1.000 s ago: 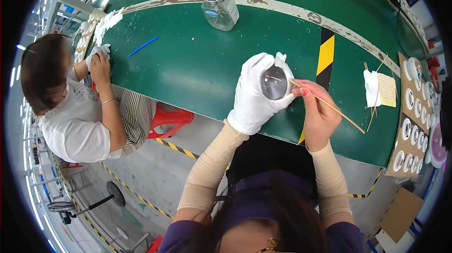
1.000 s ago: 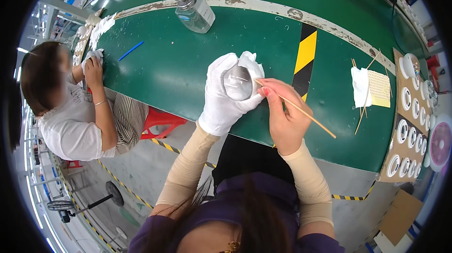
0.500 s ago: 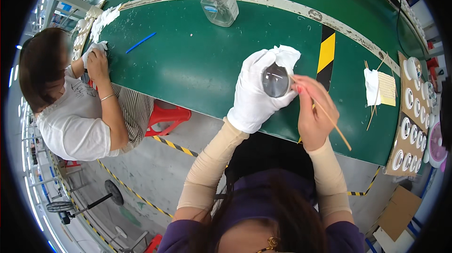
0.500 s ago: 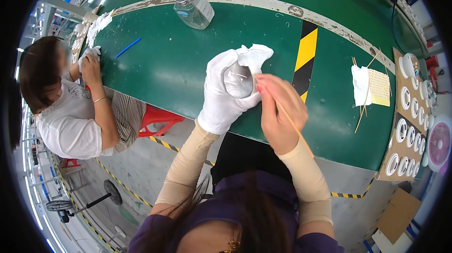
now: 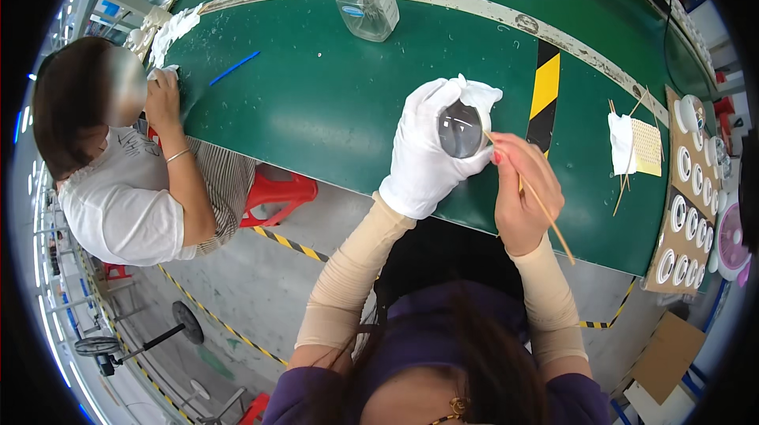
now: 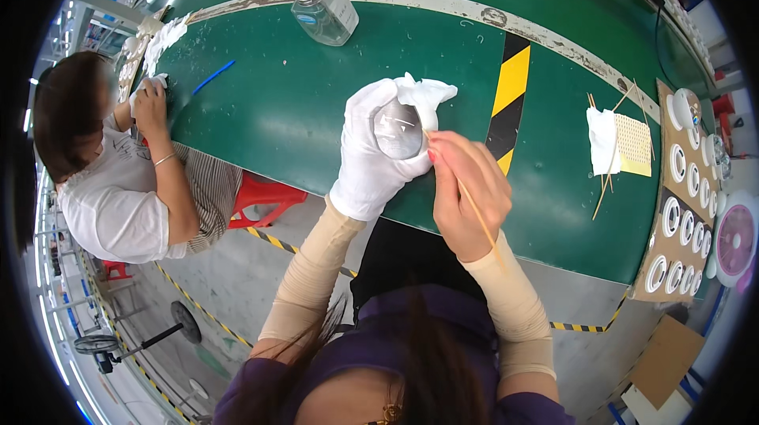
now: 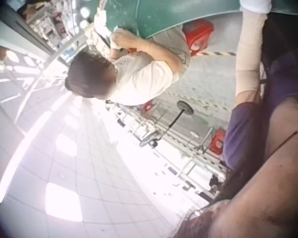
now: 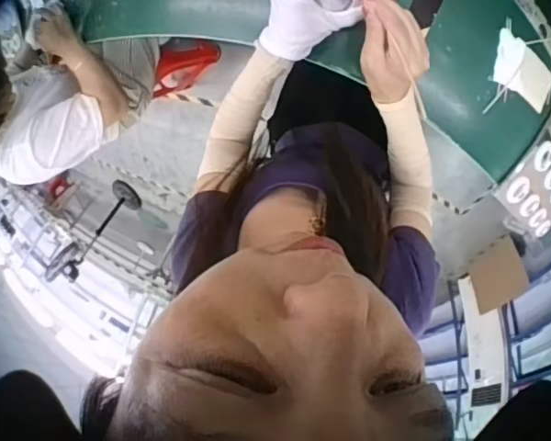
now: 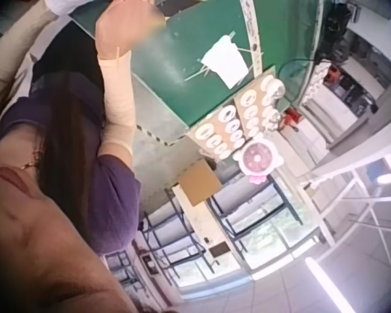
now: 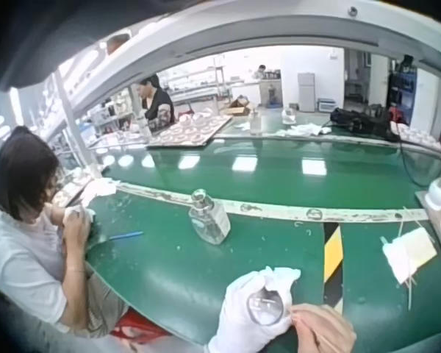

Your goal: Cleaning and inspecting optical lenses at a factory workstation using a swab and a gloved hand.

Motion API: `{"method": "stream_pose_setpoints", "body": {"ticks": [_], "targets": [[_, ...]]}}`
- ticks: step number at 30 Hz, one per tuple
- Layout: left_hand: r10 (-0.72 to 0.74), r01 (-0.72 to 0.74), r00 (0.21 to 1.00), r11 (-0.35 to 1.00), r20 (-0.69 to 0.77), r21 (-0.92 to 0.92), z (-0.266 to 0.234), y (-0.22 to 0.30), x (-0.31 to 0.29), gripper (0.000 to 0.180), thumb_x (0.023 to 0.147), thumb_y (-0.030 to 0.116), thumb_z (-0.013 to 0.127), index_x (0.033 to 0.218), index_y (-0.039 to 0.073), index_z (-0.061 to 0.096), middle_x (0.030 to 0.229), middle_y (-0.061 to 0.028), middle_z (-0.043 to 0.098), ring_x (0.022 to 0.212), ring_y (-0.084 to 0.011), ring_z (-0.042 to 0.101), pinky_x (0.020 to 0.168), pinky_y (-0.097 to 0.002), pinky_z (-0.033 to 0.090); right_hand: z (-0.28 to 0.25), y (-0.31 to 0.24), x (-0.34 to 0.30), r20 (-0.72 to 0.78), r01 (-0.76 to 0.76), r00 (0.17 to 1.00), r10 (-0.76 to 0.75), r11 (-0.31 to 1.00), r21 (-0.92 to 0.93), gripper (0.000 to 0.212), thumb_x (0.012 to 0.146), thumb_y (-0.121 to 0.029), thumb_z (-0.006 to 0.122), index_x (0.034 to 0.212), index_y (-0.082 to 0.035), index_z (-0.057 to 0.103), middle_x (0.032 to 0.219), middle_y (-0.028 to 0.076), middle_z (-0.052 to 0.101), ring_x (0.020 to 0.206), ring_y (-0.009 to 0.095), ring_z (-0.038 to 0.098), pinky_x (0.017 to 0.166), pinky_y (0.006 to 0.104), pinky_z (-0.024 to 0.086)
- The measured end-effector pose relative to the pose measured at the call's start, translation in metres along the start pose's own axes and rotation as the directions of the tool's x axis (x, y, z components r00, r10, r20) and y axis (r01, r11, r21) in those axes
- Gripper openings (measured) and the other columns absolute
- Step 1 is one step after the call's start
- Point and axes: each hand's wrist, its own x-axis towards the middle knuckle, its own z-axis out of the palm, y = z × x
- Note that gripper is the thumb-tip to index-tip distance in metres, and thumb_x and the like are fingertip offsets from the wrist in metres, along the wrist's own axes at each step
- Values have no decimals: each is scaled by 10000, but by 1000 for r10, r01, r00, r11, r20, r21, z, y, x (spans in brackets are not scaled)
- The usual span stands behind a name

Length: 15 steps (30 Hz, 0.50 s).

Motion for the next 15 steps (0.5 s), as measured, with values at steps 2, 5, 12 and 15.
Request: {"method": "stream_pose_setpoints", "body": {"ticks": [2,5,12,15], "targets": [[-7,8,1000,1000,-13,15,1,2,2,845,616,172,895,1324,96,440,1261,-155,506,1152,-331,523,955,-403,467,1,0,9,23,6,1000,-6,999,-36,110,806,127,653,901,71,642,898,169,697,718,269,659,650,313,523],[-32,32,999,999,-17,-6,2,2,-2,843,619,171,893,1325,95,440,1260,-153,506,1157,-330,519,957,-402,466,9,3,18,0,29,1000,-29,999,18,96,814,124,649,895,74,643,895,170,699,710,266,658,644,308,521],[-24,24,1000,1000,1,-3,-1,3,3,850,595,154,898,1318,92,453,1262,-150,500,1165,-329,515,963,-404,463,5,3,5,-29,23,999,-23,1000,10,130,798,140,656,915,86,648,915,184,701,723,277,657,637,311,527],[-32,32,998,999,51,-9,-3,2,2,864,581,139,898,1321,91,454,1261,-153,499,1169,-330,511,965,-402,461,5,5,-6,-38,71,997,-72,997,-33,147,782,154,658,914,91,645,914,190,698,726,287,657,642,316,531]]}}
